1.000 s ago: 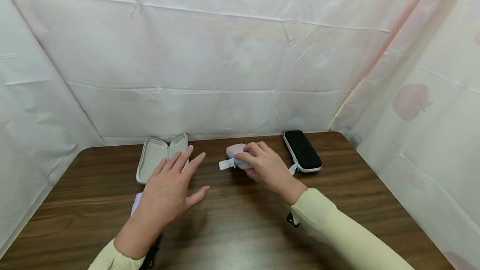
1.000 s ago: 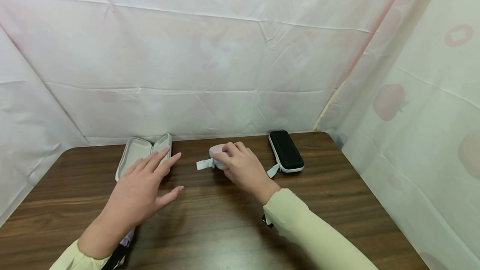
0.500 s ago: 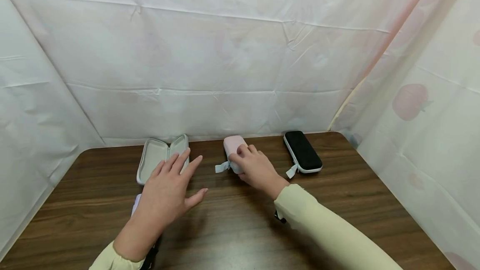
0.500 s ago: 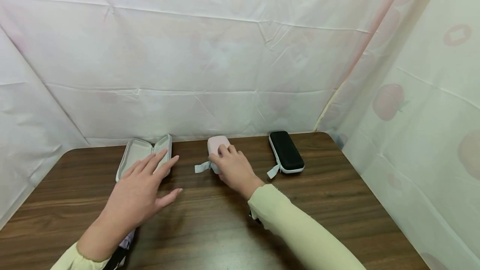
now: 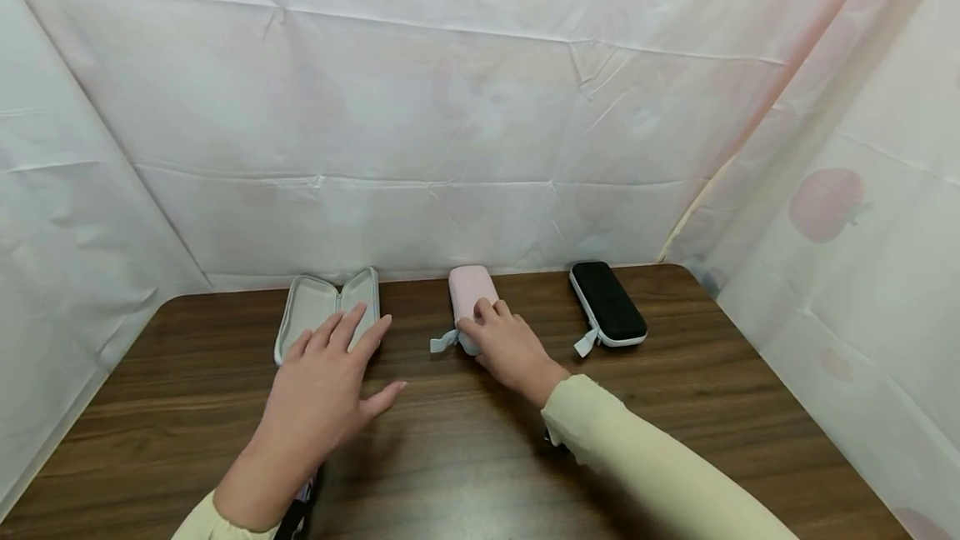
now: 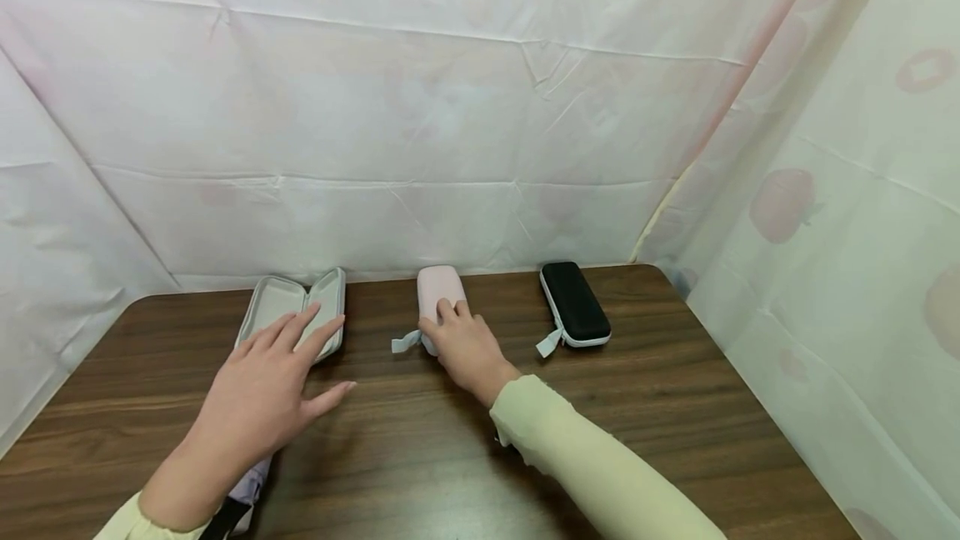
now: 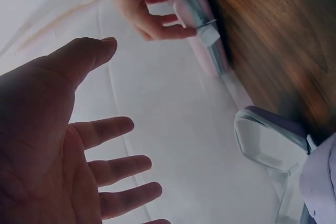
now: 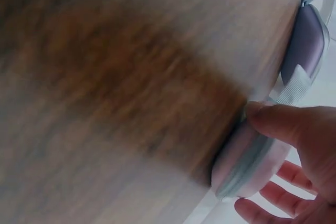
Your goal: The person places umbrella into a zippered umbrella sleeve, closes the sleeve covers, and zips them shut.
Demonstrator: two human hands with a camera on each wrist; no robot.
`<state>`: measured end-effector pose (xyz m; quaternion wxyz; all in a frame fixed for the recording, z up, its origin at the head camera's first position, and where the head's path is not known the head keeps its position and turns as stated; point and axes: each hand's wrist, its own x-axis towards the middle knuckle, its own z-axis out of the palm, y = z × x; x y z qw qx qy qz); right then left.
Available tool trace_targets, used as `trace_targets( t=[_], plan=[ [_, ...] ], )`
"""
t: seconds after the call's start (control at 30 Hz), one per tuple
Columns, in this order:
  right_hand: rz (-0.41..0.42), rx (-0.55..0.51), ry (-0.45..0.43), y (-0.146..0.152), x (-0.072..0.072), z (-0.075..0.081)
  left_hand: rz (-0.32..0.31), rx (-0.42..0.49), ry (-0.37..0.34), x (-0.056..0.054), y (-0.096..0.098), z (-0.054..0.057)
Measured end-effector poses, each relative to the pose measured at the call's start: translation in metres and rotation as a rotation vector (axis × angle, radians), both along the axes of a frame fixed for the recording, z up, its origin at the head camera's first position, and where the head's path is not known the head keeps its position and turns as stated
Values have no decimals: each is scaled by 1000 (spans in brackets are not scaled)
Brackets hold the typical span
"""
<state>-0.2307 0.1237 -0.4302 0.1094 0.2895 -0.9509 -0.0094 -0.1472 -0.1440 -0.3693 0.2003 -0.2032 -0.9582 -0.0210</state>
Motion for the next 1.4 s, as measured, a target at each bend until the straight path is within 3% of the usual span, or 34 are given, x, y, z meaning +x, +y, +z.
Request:
trace_targets(
  t=[0.17, 0.4, 0.7, 0.9, 1.13, 1.4],
  plan=[
    [1, -4, -14, 6, 3, 4, 37, 17, -45, 4, -9, 1],
    [-31, -96, -76, 24, 14, 21, 153, 21, -200, 11, -26, -2],
    [-58, -170, -4, 55, 34, 40, 282, 23, -373, 19, -43, -11],
    [-47, -186, 43, 70, 46, 45, 304, 43, -438, 23, -53, -19],
    [-72, -154, 22, 85, 56, 47, 300, 53, -455, 25, -57, -32],
    [-61, -141, -23, 96, 65, 47, 302, 58, -490, 24, -56, -40]
  ],
)
